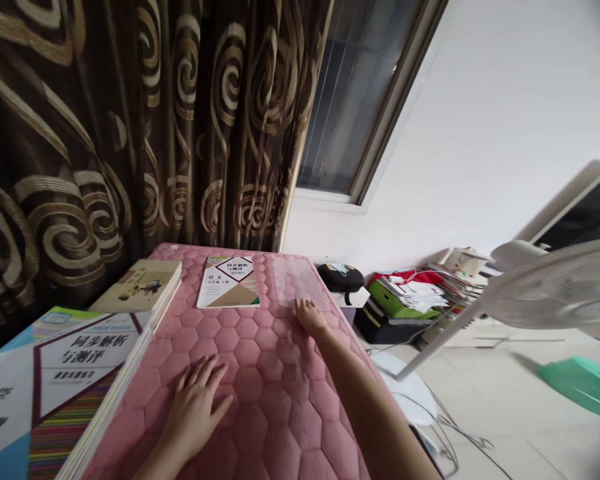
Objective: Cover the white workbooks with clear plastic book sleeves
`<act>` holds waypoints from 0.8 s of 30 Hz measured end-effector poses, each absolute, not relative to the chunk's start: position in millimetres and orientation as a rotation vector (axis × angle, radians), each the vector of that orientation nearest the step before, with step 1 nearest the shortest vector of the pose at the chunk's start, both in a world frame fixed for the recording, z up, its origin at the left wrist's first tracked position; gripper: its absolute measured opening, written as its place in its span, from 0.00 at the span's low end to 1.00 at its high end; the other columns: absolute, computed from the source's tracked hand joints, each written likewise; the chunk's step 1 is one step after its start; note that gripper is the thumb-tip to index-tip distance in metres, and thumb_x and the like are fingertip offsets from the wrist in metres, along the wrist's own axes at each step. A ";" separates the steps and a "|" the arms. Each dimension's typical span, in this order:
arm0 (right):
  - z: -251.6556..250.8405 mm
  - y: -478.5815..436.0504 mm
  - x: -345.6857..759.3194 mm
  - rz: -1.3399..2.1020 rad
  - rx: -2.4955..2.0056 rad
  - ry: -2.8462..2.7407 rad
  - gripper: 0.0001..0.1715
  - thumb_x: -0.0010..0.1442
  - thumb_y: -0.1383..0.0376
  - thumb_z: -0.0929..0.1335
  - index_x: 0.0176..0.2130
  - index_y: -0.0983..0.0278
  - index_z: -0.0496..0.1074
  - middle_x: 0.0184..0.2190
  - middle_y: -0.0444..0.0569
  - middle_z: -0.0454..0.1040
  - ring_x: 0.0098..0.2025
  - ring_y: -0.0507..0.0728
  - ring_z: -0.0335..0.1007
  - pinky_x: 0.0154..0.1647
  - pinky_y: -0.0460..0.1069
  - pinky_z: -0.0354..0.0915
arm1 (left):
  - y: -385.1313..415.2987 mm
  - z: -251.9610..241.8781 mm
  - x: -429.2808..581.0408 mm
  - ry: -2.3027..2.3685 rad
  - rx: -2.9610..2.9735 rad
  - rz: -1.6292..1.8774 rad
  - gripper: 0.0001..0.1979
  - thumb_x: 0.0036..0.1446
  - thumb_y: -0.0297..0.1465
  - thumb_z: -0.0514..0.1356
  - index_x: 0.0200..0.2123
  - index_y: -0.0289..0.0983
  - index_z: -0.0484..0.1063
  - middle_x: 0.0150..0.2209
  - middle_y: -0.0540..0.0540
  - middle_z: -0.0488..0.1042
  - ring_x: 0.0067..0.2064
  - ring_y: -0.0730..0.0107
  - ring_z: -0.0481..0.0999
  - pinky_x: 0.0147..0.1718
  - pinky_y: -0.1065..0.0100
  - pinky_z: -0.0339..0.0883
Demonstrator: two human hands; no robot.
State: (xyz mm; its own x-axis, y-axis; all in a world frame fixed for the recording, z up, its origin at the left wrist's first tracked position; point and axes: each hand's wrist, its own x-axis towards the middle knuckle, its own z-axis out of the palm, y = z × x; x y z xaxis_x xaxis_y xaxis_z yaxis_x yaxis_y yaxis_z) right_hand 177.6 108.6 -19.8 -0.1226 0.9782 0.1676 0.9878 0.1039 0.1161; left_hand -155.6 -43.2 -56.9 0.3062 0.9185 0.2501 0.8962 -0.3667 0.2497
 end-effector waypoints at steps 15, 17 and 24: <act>-8.2 72.0 185.1 -0.503 -1.866 -2.501 0.28 0.59 0.81 0.60 0.56 0.69 0.70 0.41 0.57 0.80 0.42 0.57 0.79 0.60 0.52 0.64 | -43.8 -63.0 -157.2 1.731 2.561 0.639 0.24 0.60 0.42 0.56 0.59 0.46 0.70 0.63 0.45 0.68 0.63 0.54 0.66 0.60 0.49 0.59; -13.1 37.6 184.1 -0.534 -1.731 -2.542 0.27 0.60 0.80 0.60 0.55 0.68 0.71 0.41 0.55 0.80 0.42 0.56 0.78 0.61 0.52 0.64 | -42.8 -65.0 -158.3 1.716 2.589 0.692 0.23 0.60 0.43 0.56 0.58 0.46 0.71 0.62 0.45 0.69 0.62 0.54 0.67 0.60 0.50 0.60; -36.3 -101.8 135.1 -0.526 -1.061 -2.460 0.18 0.62 0.76 0.62 0.49 0.63 0.72 0.36 0.49 0.79 0.36 0.55 0.75 0.54 0.53 0.67 | -33.2 -84.2 -164.7 1.626 2.644 1.007 0.21 0.66 0.32 0.46 0.55 0.41 0.72 0.56 0.43 0.75 0.57 0.63 0.73 0.58 0.56 0.65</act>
